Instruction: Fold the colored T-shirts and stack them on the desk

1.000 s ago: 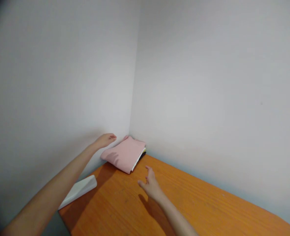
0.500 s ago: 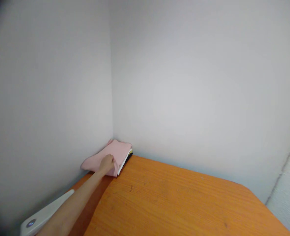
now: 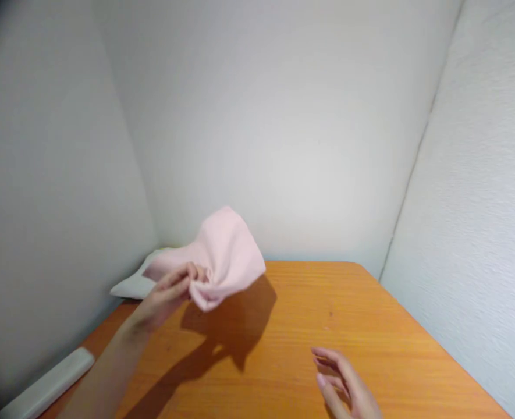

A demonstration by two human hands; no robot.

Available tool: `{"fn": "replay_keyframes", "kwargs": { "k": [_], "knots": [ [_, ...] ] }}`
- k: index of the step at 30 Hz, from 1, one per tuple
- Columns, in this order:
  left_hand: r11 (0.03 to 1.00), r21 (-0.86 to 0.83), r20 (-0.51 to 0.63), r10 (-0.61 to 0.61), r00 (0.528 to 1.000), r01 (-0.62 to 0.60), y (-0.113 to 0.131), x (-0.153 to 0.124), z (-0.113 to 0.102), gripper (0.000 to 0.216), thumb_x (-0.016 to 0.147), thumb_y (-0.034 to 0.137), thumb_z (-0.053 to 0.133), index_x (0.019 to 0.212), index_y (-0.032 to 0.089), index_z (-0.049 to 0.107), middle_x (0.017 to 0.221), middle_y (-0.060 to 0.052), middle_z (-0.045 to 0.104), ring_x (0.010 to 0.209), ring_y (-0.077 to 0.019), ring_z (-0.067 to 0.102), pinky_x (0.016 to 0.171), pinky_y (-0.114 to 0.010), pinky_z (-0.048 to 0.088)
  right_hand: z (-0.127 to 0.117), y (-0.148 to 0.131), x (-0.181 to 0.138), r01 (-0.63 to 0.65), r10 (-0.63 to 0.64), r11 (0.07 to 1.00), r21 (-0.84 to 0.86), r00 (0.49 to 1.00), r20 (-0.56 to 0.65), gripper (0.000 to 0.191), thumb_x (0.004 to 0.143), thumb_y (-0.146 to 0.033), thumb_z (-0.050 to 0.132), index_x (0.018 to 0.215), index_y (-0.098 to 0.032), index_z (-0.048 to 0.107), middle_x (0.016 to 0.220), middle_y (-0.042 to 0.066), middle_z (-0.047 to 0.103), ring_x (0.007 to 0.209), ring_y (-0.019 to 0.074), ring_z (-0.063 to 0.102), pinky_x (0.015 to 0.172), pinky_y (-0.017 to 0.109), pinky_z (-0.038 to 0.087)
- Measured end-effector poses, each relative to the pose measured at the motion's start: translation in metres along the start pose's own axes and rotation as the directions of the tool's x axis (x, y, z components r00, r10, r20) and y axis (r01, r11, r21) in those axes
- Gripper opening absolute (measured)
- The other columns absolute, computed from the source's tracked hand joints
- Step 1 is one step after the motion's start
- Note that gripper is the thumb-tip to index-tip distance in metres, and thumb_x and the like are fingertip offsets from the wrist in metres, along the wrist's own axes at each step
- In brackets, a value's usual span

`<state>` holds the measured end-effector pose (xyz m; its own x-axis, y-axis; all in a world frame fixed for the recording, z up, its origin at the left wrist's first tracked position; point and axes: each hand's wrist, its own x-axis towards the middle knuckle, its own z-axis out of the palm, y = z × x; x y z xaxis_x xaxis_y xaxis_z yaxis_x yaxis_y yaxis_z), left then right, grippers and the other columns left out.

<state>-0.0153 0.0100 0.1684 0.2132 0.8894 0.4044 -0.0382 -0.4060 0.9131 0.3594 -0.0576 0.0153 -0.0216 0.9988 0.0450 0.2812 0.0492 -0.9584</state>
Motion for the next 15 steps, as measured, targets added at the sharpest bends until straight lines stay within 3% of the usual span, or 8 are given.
{"fn": "replay_keyframes", "kwargs": {
  "k": [2, 3, 6, 11, 13, 15],
  "knots": [
    [0.965, 0.187, 0.250, -0.227, 0.941, 0.183, -0.017, -0.032, 0.016, 0.033, 0.082, 0.053, 0.062, 0.074, 0.021, 0.059, 0.077, -0.004, 0.064, 0.072, -0.0178, 0.060, 0.067, -0.028, 0.047, 0.005, -0.005, -0.006, 0.068, -0.068, 0.997, -0.049, 0.998, -0.005, 0.048, 0.085, -0.061, 0.052, 0.116, -0.025, 0.062, 0.128, 0.012, 0.060, 0.116, 0.0279, 0.059, 0.097, 0.036, 0.050],
    [0.932, 0.301, 0.291, -0.293, 0.911, 0.204, -0.026, -0.045, 0.020, 0.032, 0.083, 0.052, 0.061, 0.073, 0.022, 0.062, 0.076, -0.004, 0.066, 0.072, -0.0184, 0.061, 0.069, -0.029, 0.048, 0.006, -0.007, -0.008, 0.093, -0.093, 0.993, -0.072, 0.996, -0.003, 0.045, 0.087, -0.059, 0.052, 0.114, -0.024, 0.063, 0.126, 0.011, 0.061, 0.115, 0.0270, 0.059, 0.097, 0.035, 0.049],
    [0.832, 0.535, 0.216, -0.305, 0.928, 0.149, -0.047, -0.067, 0.018, 0.026, 0.084, 0.048, 0.060, 0.082, 0.024, 0.070, 0.087, -0.003, 0.071, 0.083, -0.0209, 0.064, 0.077, -0.030, 0.048, 0.002, -0.008, -0.010, 0.120, -0.121, 0.984, -0.135, 0.993, -0.003, 0.041, 0.089, -0.054, 0.050, 0.110, -0.022, 0.064, 0.118, 0.011, 0.064, 0.110, 0.0258, 0.059, 0.096, 0.035, 0.049],
    [0.767, 0.622, 0.039, -0.232, 0.972, 0.158, -0.075, -0.070, -0.002, 0.031, 0.087, 0.044, 0.058, 0.111, 0.027, 0.068, 0.118, -0.007, 0.068, 0.112, -0.0272, 0.060, 0.101, -0.040, 0.044, -0.001, 0.007, -0.001, 0.156, -0.221, 0.905, -0.395, 0.967, -0.126, 0.036, 0.092, -0.047, 0.044, 0.112, -0.022, 0.061, 0.118, 0.012, 0.061, 0.113, 0.0261, 0.055, 0.100, 0.040, 0.043],
    [0.736, 0.659, 0.020, -0.221, 0.975, 0.153, -0.090, -0.070, -0.004, 0.038, 0.088, 0.042, 0.057, 0.122, 0.027, 0.063, 0.129, -0.009, 0.063, 0.121, -0.0280, 0.055, 0.108, -0.043, 0.040, -0.002, 0.017, 0.006, 0.095, -0.273, 0.814, -0.573, 0.933, -0.233, 0.036, 0.090, -0.045, 0.048, 0.112, -0.019, 0.061, 0.116, 0.014, 0.060, 0.113, 0.0298, 0.053, 0.100, 0.045, 0.039],
    [0.708, 0.696, 0.041, -0.208, 0.977, 0.121, -0.103, -0.072, 0.001, 0.043, 0.089, 0.041, 0.056, 0.129, 0.026, 0.060, 0.137, -0.009, 0.057, 0.128, -0.0281, 0.050, 0.112, -0.046, 0.035, -0.005, 0.022, 0.014, -0.028, -0.244, 0.723, -0.690, 0.924, -0.294, 0.032, 0.086, -0.042, 0.054, 0.103, -0.017, 0.063, 0.103, 0.015, 0.063, 0.102, 0.0317, 0.056, 0.092, 0.046, 0.042]
  ]
}}
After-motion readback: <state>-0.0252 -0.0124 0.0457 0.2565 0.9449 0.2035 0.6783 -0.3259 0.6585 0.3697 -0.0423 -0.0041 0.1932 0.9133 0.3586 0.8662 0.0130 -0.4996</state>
